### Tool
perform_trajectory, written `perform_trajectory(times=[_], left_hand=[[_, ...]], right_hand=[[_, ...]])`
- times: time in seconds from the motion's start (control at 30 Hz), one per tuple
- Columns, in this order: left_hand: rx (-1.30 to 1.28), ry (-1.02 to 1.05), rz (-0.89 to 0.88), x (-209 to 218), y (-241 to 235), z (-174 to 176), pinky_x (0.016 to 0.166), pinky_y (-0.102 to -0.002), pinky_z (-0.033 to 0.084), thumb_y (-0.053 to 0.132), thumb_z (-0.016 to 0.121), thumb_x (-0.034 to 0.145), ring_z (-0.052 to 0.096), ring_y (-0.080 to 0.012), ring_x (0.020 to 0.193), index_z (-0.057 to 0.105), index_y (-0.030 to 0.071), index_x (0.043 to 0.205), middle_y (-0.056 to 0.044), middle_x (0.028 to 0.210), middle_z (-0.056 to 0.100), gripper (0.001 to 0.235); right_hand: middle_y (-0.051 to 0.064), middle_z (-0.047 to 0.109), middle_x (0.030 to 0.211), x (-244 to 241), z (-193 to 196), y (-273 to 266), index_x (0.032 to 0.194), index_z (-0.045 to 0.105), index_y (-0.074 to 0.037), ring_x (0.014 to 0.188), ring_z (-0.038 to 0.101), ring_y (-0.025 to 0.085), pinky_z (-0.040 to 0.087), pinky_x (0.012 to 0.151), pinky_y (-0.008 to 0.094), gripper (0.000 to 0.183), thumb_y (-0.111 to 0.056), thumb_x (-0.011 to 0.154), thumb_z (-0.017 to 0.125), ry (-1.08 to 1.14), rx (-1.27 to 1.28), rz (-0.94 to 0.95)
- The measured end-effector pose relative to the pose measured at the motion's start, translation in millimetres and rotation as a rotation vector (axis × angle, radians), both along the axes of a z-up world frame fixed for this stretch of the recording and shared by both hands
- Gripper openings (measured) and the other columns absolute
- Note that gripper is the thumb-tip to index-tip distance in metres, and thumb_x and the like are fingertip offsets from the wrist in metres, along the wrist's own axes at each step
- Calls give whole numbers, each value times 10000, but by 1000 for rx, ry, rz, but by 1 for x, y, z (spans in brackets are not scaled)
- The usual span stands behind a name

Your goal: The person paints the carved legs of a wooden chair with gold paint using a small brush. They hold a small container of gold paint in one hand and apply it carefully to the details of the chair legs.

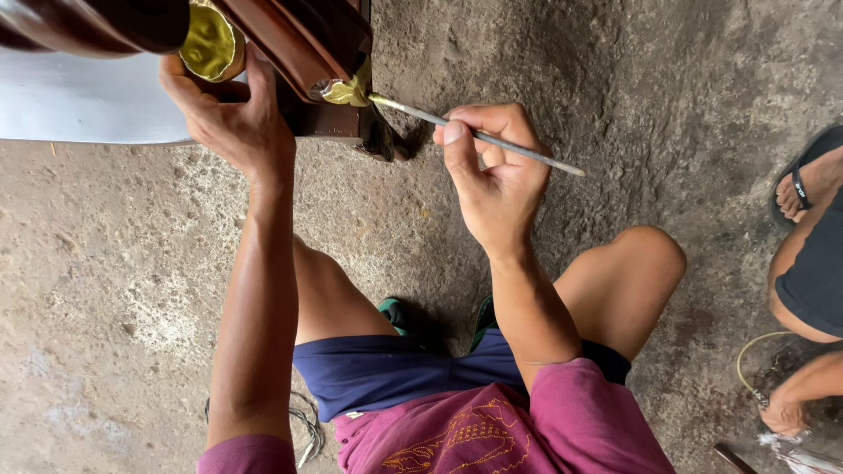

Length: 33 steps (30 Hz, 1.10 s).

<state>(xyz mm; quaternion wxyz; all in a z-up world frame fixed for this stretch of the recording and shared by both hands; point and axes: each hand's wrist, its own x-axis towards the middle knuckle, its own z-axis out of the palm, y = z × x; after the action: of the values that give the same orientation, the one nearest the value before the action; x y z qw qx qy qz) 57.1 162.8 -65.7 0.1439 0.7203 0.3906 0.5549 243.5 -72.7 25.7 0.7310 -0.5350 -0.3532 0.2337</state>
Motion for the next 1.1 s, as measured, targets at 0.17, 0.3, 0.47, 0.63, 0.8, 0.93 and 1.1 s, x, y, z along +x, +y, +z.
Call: perform_trajectory(times=[0.17, 0.3, 0.47, 0.63, 0.8, 0.93, 1.1], left_hand=[[13, -32, -26, 1, 0, 3, 936, -370, 690, 115, 807, 1026, 743, -224, 1102, 461, 64, 1425, -105, 1209, 709, 531], [-7, 44, 67, 0, -6, 5, 994, -375, 662, 104, 840, 1007, 731, -214, 1108, 485, 59, 1409, -94, 1192, 699, 538], [2, 22, 75, 3, -2, 6, 982, -376, 683, 92, 827, 990, 746, -198, 1095, 501, 73, 1398, -71, 1188, 710, 523], [13, 12, 52, 2, -1, 5, 1012, -393, 683, 78, 806, 999, 737, -213, 1144, 479, 78, 1446, -87, 1249, 693, 554], [49, 46, 75, 2, -2, 5, 1050, -404, 664, 72, 812, 990, 731, -220, 1164, 466, 85, 1455, -85, 1256, 696, 579], [4, 44, 43, -1, -4, 6, 1016, -380, 673, 59, 798, 1015, 738, -217, 1170, 445, 88, 1475, -82, 1271, 691, 580], [-40, 59, 49, -2, -6, 8, 943, -352, 694, 43, 776, 1012, 761, -195, 1125, 455, 76, 1465, -75, 1245, 707, 556]], right_hand=[[155, 671, 1074, 0, 5, 2, 1180, 564, 43, 966, 710, 162, 634, 868, 268, 90, 64, 1118, 625, -21, 21, 9], [148, 665, 1120, -2, 7, 1, 1160, 571, 48, 953, 711, 152, 632, 829, 245, 99, 66, 1081, 628, 4, 7, -9], [150, 650, 1096, 2, 12, 1, 1173, 578, 55, 967, 680, 142, 621, 903, 259, 105, 75, 1093, 642, -24, -5, 2], [156, 666, 1136, 0, 14, 4, 1156, 587, 55, 922, 681, 133, 621, 821, 234, 99, 73, 1078, 646, -51, -18, 9], [163, 666, 1122, -1, 5, -2, 1167, 571, 51, 954, 707, 157, 635, 838, 244, 86, 46, 1105, 631, -84, 15, -14], [165, 699, 1109, -11, -11, -3, 1134, 596, 34, 886, 736, 166, 642, 698, 212, 78, 9, 1071, 635, -102, 43, -117], [161, 724, 1099, -38, -19, -6, 1139, 618, 6, 854, 739, 161, 607, 664, 225, 93, -14, 1054, 651, -49, 60, -230]])
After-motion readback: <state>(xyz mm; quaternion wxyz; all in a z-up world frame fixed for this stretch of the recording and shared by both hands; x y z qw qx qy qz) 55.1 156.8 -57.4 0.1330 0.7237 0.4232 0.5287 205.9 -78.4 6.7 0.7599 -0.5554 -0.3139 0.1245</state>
